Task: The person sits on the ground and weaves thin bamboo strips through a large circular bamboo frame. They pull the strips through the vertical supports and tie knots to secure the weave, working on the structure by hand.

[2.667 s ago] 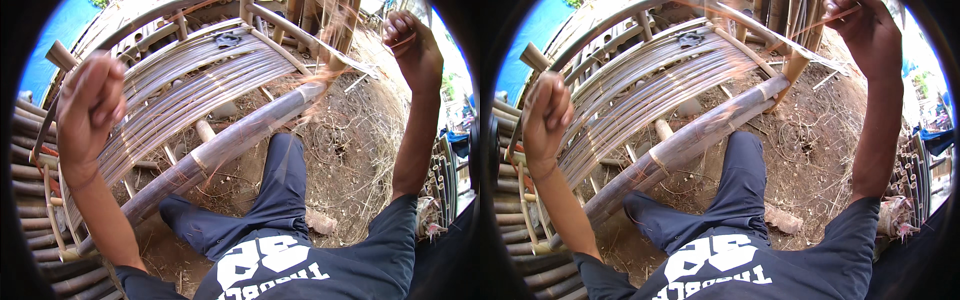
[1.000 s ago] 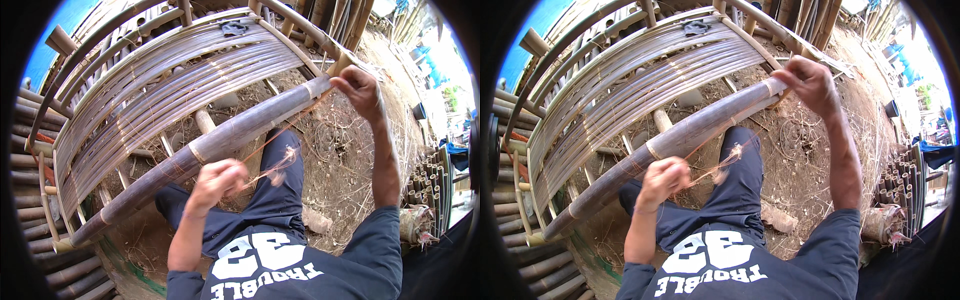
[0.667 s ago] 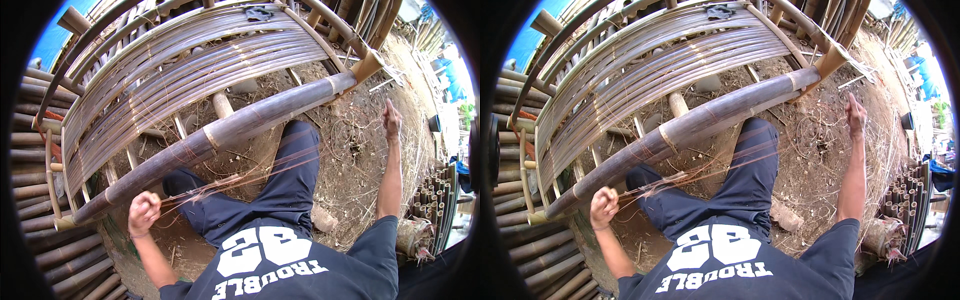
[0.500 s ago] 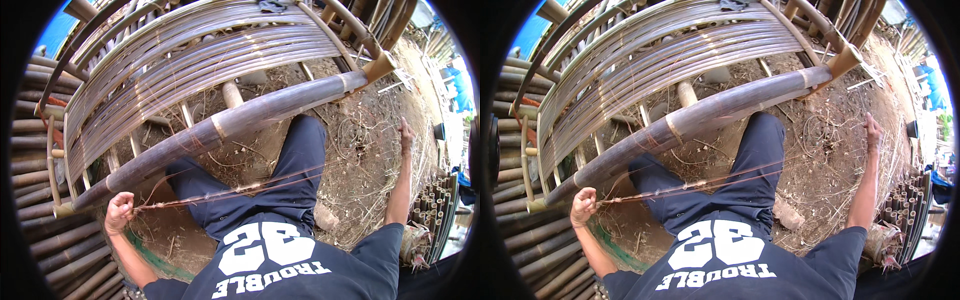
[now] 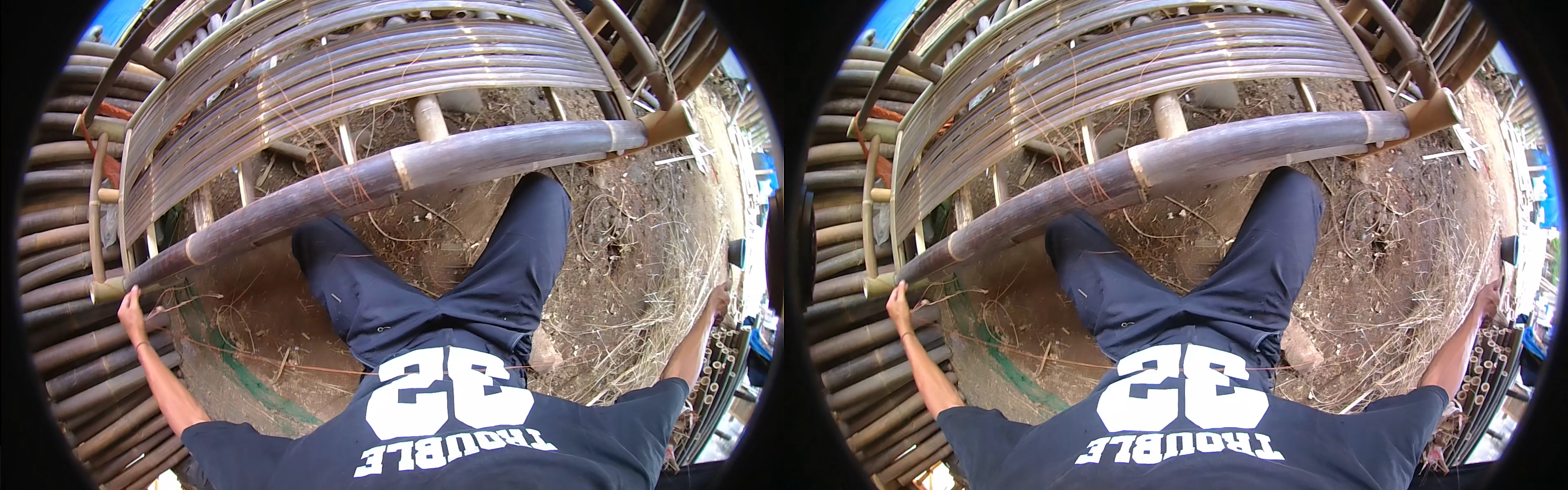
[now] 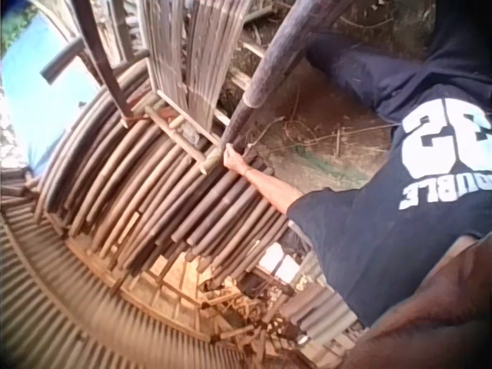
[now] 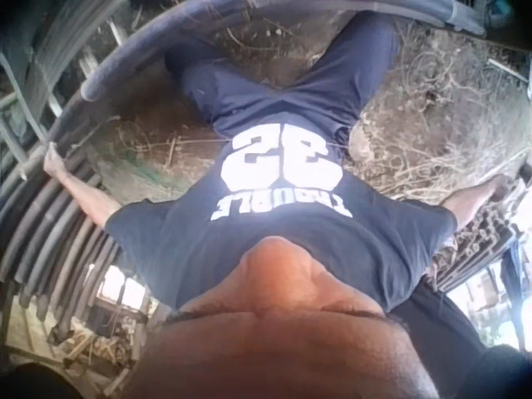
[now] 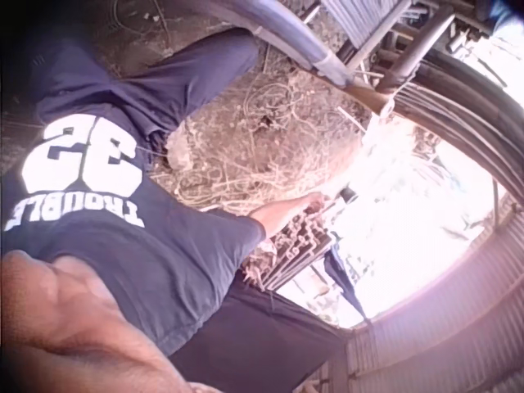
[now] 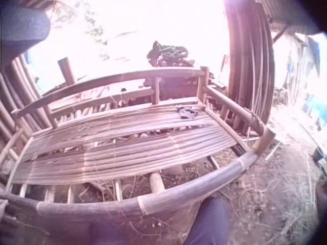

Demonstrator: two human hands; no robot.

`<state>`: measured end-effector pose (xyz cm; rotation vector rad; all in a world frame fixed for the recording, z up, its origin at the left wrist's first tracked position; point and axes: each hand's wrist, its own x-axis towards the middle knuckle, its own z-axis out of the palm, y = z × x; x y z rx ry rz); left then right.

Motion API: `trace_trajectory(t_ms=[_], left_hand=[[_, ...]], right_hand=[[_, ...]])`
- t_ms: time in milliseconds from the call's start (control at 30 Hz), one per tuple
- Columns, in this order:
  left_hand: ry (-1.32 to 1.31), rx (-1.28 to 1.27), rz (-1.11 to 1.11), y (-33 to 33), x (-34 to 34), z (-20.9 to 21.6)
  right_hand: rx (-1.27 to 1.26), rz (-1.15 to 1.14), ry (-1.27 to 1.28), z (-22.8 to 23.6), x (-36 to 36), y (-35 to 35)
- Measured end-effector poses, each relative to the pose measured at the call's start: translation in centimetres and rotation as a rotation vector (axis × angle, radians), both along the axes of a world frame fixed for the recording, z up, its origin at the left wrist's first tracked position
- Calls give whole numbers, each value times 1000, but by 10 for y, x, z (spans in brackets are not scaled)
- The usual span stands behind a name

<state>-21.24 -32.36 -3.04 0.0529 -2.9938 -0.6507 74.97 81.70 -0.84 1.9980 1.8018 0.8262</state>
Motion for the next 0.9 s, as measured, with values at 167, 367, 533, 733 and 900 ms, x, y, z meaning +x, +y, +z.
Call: trace_trajectory(t_ms=[167,367,533,733,900], left_hand=[[123,-35,-396,163,55,46],[195,5,-404,223,68,79],[305,-20,-379,212,39,109],[265,41,-269,168,12,111],[46,200,-370,183,29,101]], right_hand=[[-284,126,-153,-52,-274,-176],[-1315,1249,955,-82,-501,-484],[-1525,1412,608,-123,-513,-535],[-1777,670,1213,-82,-490,-453],[-1210,582,1606,-79,-388,-333]])
